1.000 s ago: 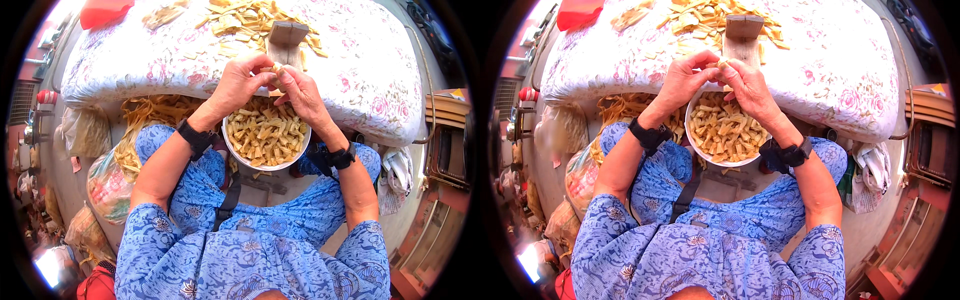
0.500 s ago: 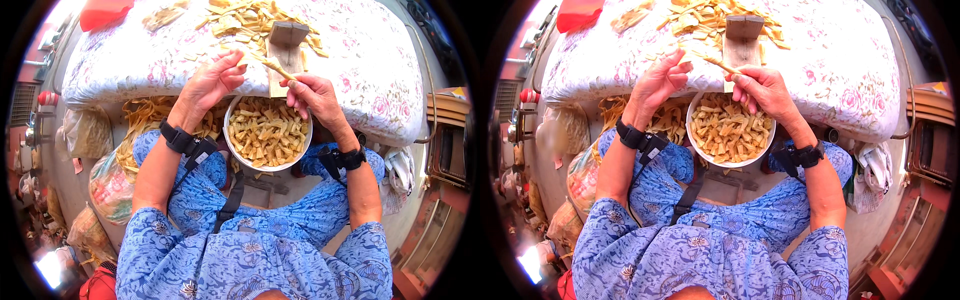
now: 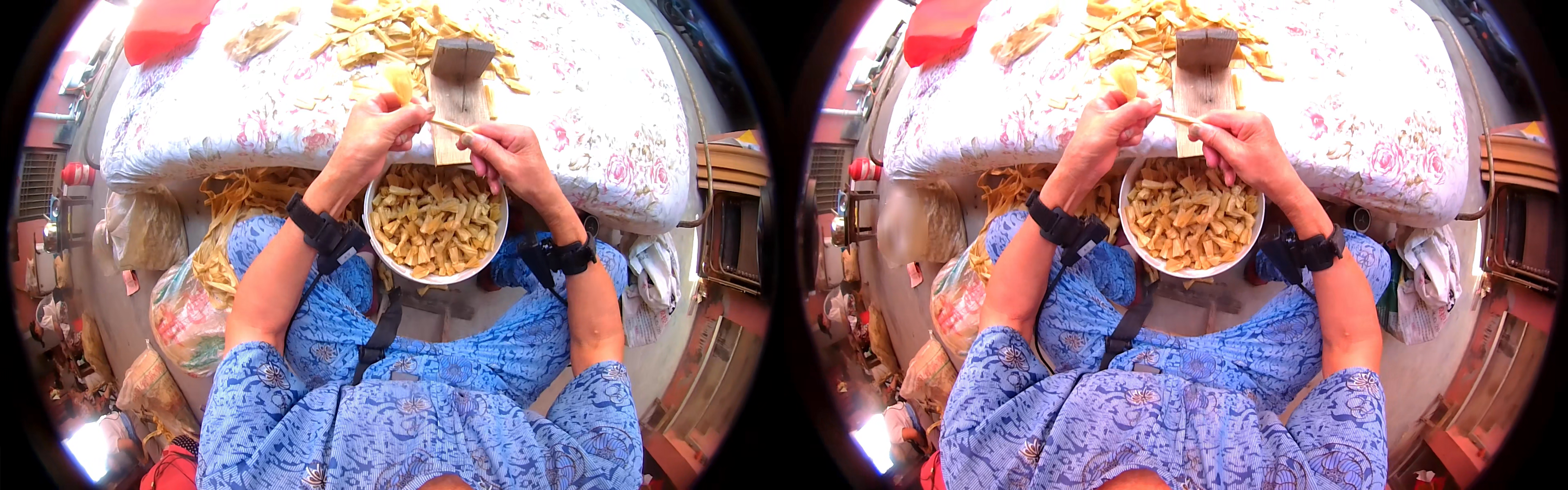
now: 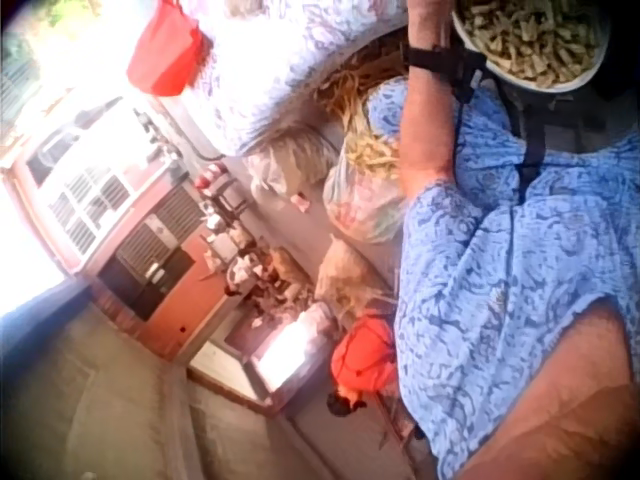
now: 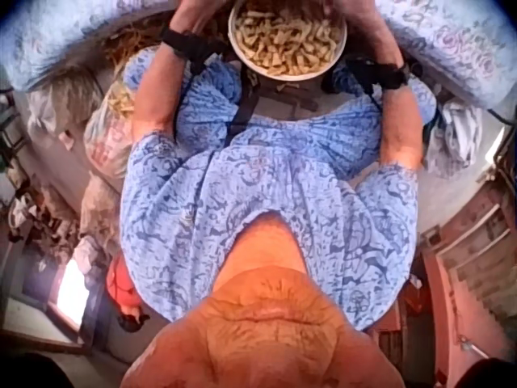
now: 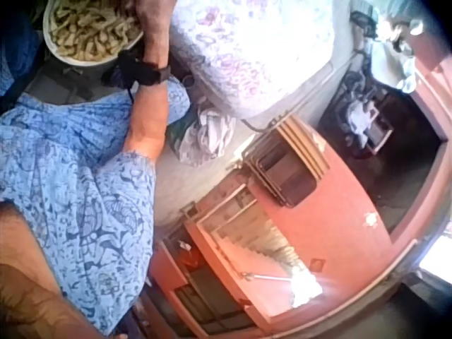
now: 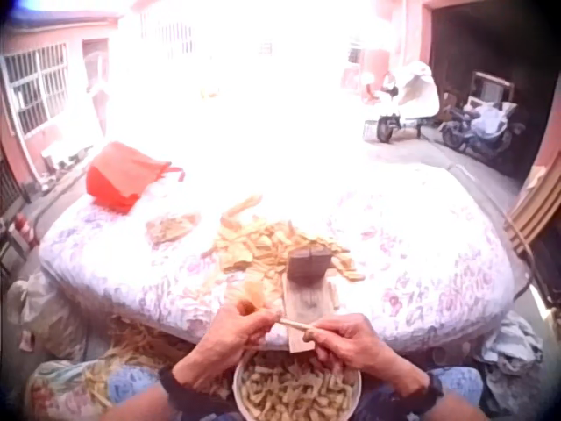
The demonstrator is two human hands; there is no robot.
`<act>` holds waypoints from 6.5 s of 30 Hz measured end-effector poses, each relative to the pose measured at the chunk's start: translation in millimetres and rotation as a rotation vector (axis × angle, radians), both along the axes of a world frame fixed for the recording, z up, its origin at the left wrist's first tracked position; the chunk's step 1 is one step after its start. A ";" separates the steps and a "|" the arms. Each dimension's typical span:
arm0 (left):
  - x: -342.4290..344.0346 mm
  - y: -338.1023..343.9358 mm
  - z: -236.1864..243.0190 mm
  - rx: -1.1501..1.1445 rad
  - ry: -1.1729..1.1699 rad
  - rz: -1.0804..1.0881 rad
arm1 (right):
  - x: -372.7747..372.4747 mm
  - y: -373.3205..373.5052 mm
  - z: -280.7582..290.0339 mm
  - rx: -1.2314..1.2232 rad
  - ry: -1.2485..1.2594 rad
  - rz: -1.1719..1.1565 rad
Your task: The person wraps items into corn husks by hand and presses them against a wooden block before placing them into a white bucket.
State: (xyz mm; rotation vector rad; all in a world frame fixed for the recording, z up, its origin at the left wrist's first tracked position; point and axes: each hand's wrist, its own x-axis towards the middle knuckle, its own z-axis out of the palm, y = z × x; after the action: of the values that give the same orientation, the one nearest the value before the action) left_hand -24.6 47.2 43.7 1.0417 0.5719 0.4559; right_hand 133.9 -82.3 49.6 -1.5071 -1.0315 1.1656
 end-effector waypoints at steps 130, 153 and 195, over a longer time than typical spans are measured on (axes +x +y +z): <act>34.0 4.2 -6.5 -0.192 -0.114 0.014 | -4.2 28.9 0.1 0.110 0.436 -0.362; 59.9 17.0 -35.8 -0.019 -0.074 0.087 | 51.2 53.7 -37.9 0.218 0.113 -0.326; 73.4 10.9 -53.7 0.031 -0.067 0.244 | 62.3 52.2 -47.5 0.186 0.078 -0.226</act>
State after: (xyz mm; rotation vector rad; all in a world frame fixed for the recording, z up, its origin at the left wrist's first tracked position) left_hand 48.8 58.1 -10.0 0.9859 0.6374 0.7135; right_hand 196.2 -30.1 2.1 -1.3804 -0.8674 0.9362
